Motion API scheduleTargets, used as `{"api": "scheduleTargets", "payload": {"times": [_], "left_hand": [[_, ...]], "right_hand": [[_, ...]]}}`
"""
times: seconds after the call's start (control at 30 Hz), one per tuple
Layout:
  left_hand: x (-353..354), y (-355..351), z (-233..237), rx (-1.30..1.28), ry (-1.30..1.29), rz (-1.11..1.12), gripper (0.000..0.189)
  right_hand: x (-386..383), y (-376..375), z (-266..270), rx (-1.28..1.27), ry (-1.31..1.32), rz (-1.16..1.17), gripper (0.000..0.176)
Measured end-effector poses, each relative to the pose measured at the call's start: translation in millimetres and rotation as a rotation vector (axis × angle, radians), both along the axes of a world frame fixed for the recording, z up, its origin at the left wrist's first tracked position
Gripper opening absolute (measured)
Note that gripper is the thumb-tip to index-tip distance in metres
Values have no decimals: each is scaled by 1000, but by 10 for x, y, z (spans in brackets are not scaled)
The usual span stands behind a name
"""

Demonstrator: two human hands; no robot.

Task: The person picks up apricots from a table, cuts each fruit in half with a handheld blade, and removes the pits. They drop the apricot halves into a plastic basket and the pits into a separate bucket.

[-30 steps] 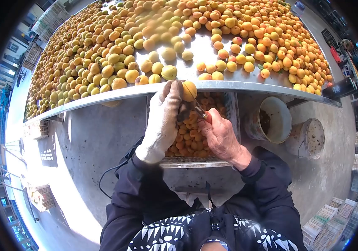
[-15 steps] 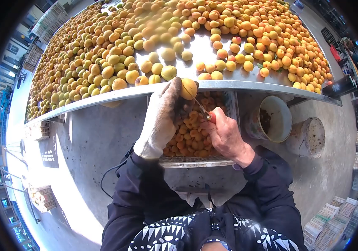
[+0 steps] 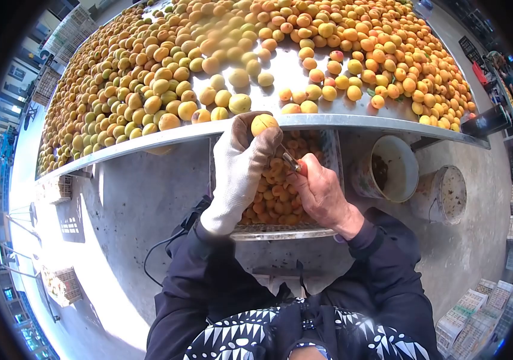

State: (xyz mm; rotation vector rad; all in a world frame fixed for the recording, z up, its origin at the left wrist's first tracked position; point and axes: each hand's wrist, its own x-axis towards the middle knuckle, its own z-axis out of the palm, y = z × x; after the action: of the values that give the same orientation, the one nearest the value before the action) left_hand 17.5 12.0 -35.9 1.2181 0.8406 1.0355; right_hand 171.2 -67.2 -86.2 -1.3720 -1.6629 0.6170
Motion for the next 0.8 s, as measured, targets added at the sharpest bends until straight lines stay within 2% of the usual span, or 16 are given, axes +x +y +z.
{"api": "scheduleTargets", "payload": {"times": [0.17, 0.23, 0.47, 0.6, 0.67, 0.8], "left_hand": [[-49, 4, 17, -167, -62, -81, 39], [-89, 43, -42, -219, -74, -210, 46], [16, 38, 33, -184, 13, -126, 45], [37, -9, 16, -73, -11, -92, 43], [57, -33, 0, -66, -6, -59, 43], [48, -18, -65, -71, 39, -54, 45]], "right_hand": [[17, 5, -43, 17, -64, -23, 21], [22, 3, -62, 20, -67, -27, 21], [23, -40, -74, 20, 0, -28, 21], [25, -40, -51, 31, 4, -26, 22], [47, -41, -81, -28, -5, -21, 23], [93, -17, -194, 35, -83, -44, 24]]}}
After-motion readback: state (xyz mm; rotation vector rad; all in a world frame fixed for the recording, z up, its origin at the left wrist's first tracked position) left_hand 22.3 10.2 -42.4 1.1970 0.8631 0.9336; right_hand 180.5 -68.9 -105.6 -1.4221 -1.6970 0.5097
